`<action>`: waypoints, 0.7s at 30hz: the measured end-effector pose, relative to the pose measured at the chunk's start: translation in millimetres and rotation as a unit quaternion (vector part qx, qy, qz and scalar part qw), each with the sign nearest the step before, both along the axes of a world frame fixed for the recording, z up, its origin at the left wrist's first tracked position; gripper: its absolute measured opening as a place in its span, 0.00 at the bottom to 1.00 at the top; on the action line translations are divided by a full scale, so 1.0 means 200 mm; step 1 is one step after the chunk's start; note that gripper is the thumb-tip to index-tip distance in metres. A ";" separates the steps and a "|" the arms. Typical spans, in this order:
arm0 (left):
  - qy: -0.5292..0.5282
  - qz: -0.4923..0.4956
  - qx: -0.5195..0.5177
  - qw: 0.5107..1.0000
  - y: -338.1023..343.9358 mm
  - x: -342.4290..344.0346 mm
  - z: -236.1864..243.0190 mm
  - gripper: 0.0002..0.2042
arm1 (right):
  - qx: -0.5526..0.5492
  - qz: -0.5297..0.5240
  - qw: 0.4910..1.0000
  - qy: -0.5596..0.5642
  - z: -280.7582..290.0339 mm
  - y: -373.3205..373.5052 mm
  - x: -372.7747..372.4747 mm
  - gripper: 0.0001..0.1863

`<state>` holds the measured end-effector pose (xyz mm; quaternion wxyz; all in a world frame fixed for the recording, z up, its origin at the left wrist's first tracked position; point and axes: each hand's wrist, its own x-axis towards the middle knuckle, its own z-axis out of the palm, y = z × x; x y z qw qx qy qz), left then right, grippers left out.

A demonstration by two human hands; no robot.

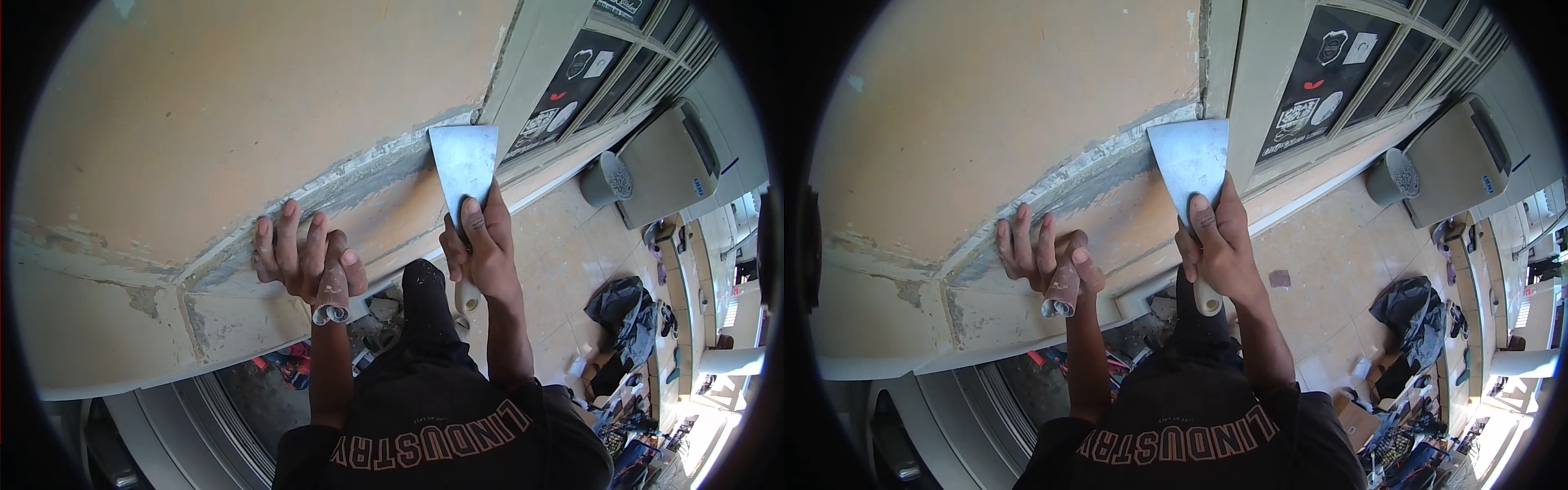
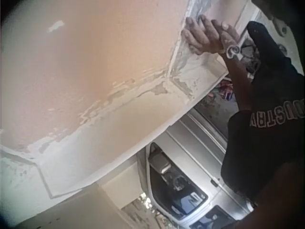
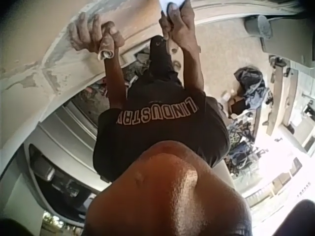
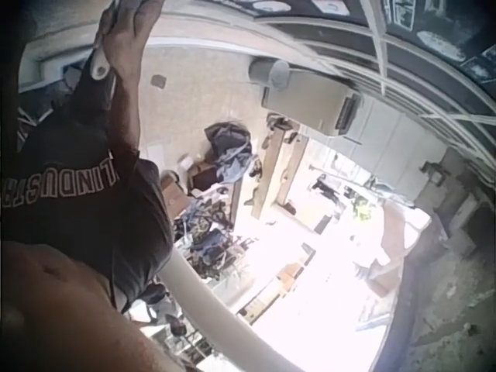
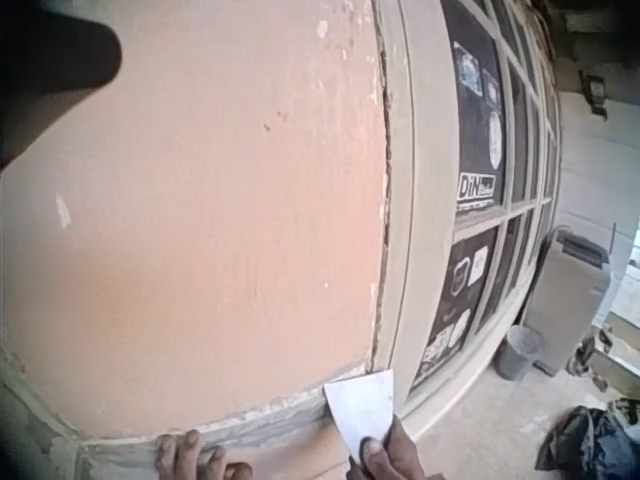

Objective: Scraping and sanding the lower portion of a wall pillar using a putty knife and sandpaper.

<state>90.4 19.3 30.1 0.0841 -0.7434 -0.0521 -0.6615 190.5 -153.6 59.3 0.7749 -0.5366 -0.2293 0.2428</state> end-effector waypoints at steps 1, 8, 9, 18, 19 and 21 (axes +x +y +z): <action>0.010 -0.001 -0.014 1.000 0.01 -0.01 -0.01 0.11 | 0.015 0.026 0.999 0.025 0.01 0.00 0.02 0.20; 0.018 0.004 -0.022 1.000 -0.01 -0.01 -0.01 0.12 | -0.006 0.007 1.000 0.007 0.02 -0.03 0.05 0.15; 0.017 0.005 -0.025 1.000 -0.01 0.01 -0.01 0.12 | -0.013 -0.035 0.999 -0.009 0.01 0.00 0.03 0.14; 0.019 0.017 -0.035 0.999 0.01 0.00 -0.07 0.11 | -0.006 -0.052 0.998 -0.029 -0.06 0.07 -0.03 0.18; 0.021 -0.001 -0.021 1.000 0.01 0.01 -0.06 0.11 | -0.033 -0.048 0.998 -0.036 -0.03 0.04 -0.01 0.18; 0.011 0.005 -0.003 1.000 0.01 0.02 -0.04 0.11 | -0.107 -0.043 0.990 -0.076 0.02 -0.01 0.00 0.17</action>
